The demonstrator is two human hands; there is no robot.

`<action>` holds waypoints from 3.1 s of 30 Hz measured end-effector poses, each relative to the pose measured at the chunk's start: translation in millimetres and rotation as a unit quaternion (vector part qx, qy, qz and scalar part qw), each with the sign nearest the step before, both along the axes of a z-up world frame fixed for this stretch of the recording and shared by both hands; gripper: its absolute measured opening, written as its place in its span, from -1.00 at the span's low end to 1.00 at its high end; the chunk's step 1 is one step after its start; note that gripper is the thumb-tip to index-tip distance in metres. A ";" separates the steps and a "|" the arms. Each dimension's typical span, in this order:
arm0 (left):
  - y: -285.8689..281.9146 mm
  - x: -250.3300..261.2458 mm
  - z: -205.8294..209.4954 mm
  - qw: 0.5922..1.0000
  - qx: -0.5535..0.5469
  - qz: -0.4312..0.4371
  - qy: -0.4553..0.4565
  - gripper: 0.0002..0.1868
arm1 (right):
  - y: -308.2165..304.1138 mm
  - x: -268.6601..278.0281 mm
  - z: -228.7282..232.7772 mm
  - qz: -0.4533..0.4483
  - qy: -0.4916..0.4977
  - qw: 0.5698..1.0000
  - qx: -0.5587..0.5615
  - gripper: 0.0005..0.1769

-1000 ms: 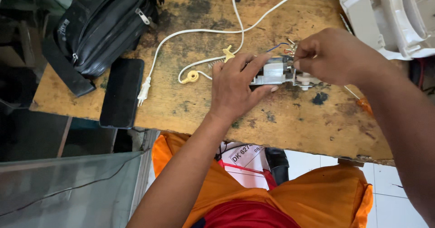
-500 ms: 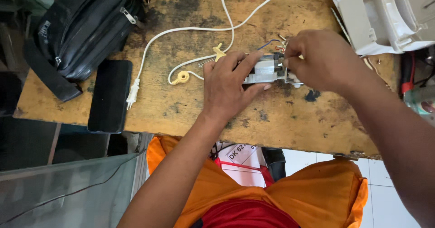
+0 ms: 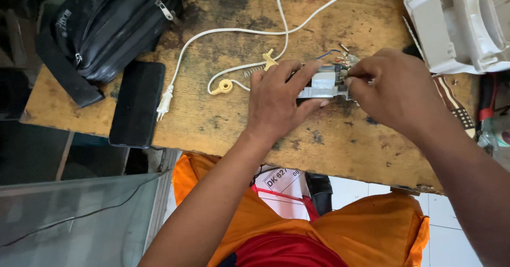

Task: The person works on a small motor assembly on a wooden workbench, using a screwdriver to tighten or loosen screws and manipulating wires and components. The hands repeatedly adjust the motor and its attached parts throughout the episode.

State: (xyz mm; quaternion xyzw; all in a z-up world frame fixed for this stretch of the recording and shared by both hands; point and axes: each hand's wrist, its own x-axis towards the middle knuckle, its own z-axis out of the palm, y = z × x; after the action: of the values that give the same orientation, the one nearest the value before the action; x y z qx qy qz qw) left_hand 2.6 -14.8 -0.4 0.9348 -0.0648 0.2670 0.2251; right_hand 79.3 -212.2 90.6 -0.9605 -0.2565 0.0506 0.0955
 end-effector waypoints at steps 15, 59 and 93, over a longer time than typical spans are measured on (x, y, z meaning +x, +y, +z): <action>0.0 0.1 2.9 1.000 0.000 -0.002 0.024 -0.24 | -11.4 -11.0 -28.8 0.118 -0.368 0.915 -0.113 -0.80; -0.6 3.3 4.2 1.000 -0.017 -0.008 0.022 -0.26 | -9.8 18.1 -27.5 0.143 -0.157 0.977 0.007 -0.85; 0.6 1.7 3.1 0.999 -0.027 -0.020 0.019 -0.29 | 5.5 14.0 2.0 0.001 0.047 0.999 0.001 -0.82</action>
State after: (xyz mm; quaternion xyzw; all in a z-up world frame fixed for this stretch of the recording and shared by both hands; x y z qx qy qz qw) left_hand 4.2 -14.2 2.7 0.9318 -0.0720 0.2467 0.2564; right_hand 93.2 -206.7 92.6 -0.9567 -0.2530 0.0951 0.1085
